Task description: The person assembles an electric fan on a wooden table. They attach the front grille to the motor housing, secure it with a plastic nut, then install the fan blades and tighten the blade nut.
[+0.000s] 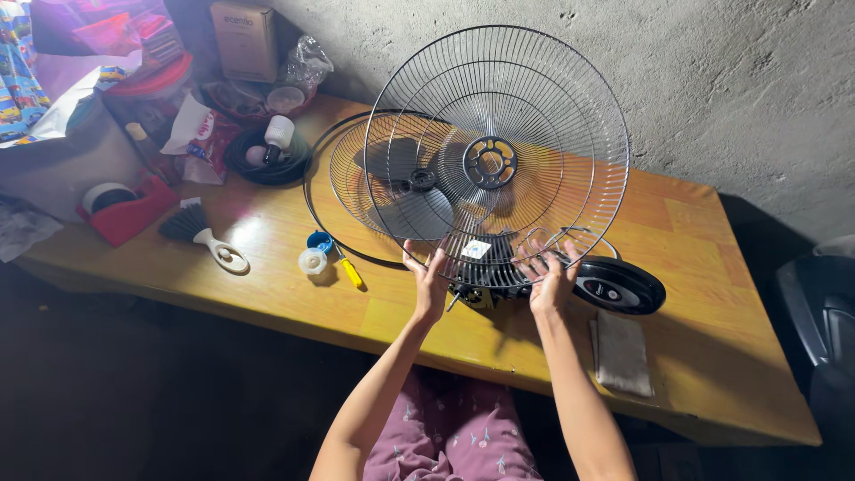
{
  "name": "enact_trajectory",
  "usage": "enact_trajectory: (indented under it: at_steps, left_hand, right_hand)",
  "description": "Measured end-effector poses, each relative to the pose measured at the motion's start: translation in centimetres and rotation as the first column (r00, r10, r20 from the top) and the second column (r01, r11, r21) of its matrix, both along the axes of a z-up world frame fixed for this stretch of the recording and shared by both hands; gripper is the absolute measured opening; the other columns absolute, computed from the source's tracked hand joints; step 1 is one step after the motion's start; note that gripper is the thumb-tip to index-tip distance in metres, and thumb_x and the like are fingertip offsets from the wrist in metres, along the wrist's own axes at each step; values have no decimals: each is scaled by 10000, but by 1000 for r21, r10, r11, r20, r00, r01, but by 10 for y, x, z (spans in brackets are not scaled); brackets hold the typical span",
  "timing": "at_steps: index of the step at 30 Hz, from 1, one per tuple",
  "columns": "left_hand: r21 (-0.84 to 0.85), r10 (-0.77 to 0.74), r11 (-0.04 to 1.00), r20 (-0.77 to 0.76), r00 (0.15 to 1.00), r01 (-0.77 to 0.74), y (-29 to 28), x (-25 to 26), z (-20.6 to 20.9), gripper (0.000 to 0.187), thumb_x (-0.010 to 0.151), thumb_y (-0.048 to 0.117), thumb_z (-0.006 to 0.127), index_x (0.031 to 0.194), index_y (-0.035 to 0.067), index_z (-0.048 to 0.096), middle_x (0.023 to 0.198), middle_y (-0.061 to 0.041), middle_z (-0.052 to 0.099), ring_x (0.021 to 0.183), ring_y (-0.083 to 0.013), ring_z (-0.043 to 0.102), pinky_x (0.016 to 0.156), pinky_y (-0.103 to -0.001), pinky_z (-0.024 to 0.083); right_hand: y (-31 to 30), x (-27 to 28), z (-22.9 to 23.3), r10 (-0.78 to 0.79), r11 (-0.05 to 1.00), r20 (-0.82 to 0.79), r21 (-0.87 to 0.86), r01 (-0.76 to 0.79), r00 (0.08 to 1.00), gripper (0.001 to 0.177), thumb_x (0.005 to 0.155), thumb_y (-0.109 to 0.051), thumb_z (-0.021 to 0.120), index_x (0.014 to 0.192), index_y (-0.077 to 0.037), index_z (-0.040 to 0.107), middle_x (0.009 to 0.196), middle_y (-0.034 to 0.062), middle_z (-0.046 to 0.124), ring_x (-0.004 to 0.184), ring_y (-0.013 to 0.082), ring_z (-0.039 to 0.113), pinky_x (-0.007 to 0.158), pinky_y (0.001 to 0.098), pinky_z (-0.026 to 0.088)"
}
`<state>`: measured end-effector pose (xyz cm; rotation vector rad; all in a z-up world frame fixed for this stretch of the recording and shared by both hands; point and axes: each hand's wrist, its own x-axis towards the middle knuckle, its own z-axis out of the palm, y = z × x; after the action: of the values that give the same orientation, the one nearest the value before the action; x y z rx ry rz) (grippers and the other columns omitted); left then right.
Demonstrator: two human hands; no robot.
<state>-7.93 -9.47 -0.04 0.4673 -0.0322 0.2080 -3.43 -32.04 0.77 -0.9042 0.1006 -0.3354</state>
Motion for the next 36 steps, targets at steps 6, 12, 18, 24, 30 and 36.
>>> enact_trajectory:
  at_steps: [6, 12, 18, 24, 30, 36]
  left_hand:
    - [283, 117, 944, 194, 974, -170, -19, -9, 6, 1132, 883, -17, 572, 1637, 373, -177, 1578, -190, 425, 842, -169, 565, 752, -345, 501]
    - [160, 119, 977, 138, 983, -140, 48, 24, 26, 1019, 832, 22, 454, 1646, 327, -76, 1449, -330, 491, 854, -240, 671, 872, -518, 652]
    - [307, -47, 952, 96, 994, 15, 126, 32, 29, 955, 786, 107, 461, 1629, 247, 32, 1418, -269, 528, 1125, -347, 715, 830, -588, 610]
    - [189, 52, 980, 39, 998, -58, 114, 82, 13, 954, 1009, 540, 632, 1705, 51, 201, 1416, -297, 572, 1029, -355, 670, 893, -447, 595]
    - [302, 181, 932, 95, 979, -202, -15, 28, -12, 1035, 970, 194, 717, 1636, 256, -73, 1572, -273, 407, 1292, -308, 583, 1015, -426, 526]
    - [21, 131, 991, -72, 989, -130, -11, 26, 11, 893, 949, 96, 419, 1584, 341, -160, 1467, -331, 444, 1023, -427, 669, 872, -531, 612]
  right_hand:
    - [41, -13, -18, 178, 969, 95, 159, -191, 979, 524, 957, 10, 533, 1364, -224, 299, 1327, 293, 599, 1146, 457, 663, 912, 631, 601]
    - [15, 2, -12, 430, 864, 191, 195, -464, 882, 457, 1173, -215, 605, 1445, 34, 336, 1415, 329, 569, 1226, 454, 638, 998, 657, 543]
    - [-44, 28, 43, 229, 973, -160, 16, -229, 960, 577, 991, -487, 539, 1379, -165, 258, 1298, 308, 592, 1101, 452, 679, 882, 664, 577]
    - [-5, 28, 17, 131, 989, -98, 81, -123, 987, 613, 1026, -451, 508, 1478, -127, 251, 1369, 364, 505, 1028, 481, 681, 746, 657, 638]
    - [63, 14, -3, -17, 995, -8, 96, 18, 1000, 655, 988, -321, 518, 1511, -345, 124, 1450, 305, 497, 1167, 447, 650, 876, 571, 571]
    - [68, -10, 4, 142, 988, 52, 49, -145, 988, 678, 994, -436, 655, 1448, -189, 216, 1503, 301, 486, 1291, 435, 594, 986, 638, 525]
